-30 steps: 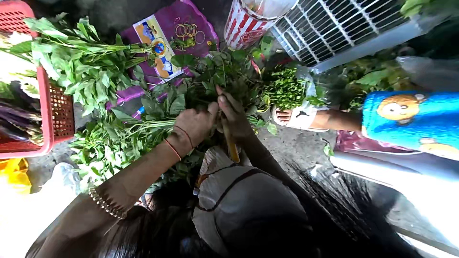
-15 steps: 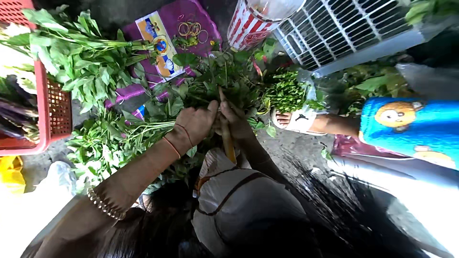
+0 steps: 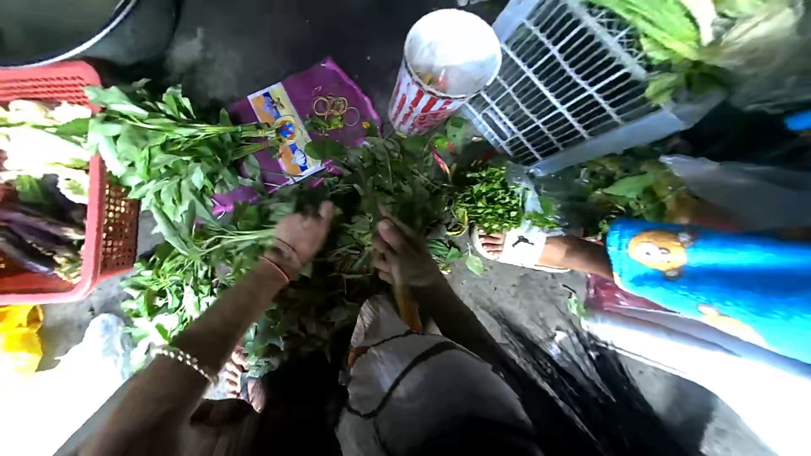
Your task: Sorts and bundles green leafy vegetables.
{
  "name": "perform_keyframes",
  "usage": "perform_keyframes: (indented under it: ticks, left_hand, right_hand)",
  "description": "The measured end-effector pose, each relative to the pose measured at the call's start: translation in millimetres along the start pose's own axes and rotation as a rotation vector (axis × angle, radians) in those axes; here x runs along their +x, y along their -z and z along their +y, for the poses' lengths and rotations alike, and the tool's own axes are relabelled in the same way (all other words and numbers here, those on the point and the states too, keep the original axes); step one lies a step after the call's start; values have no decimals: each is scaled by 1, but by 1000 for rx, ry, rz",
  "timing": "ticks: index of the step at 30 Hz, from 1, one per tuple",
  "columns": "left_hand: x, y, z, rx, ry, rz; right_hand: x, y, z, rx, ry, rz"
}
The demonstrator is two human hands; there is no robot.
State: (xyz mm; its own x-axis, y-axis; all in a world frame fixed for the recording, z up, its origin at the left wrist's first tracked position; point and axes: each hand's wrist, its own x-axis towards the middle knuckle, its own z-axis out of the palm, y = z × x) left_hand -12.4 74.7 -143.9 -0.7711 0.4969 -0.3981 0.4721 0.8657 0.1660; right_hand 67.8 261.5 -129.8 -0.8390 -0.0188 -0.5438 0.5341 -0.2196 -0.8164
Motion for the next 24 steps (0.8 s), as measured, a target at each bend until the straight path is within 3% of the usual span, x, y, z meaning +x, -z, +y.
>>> perform_keyframes:
  ticks: [2,4,7,11,15,17,19,21,24]
  left_hand:
    - [10,4,-49,-40,212,-131]
    - [12,17,-92,-175,338,-120]
    - [11,54,-131,-539,329,20]
    - [-4,113,-140,-1149,332,192]
    - [-11,133,-165,-1817,298,427]
    - [-12,124,-181,-2055,223,523]
    - [-9,110,-189,-2227,215,589]
    - [-11,92,-197,-2364,201,606]
    - [-18,66,-194,-2416,161,683]
  right_hand:
    - [4,18,4,-440,248,85]
    - [17,36,21,-950,440,215]
    - [49,62,54,-1373,532,201]
    - [72,71,18,-1358,405,-23]
    - [129,56,-35,-1466,39,-334]
    - [162,51,-41,-1452,145,-404]
    - [196,52,-46,-1309,342,-275]
    - [236,58,-43,-1267,425,-17]
    - [303,60,-28,-1254,312,248]
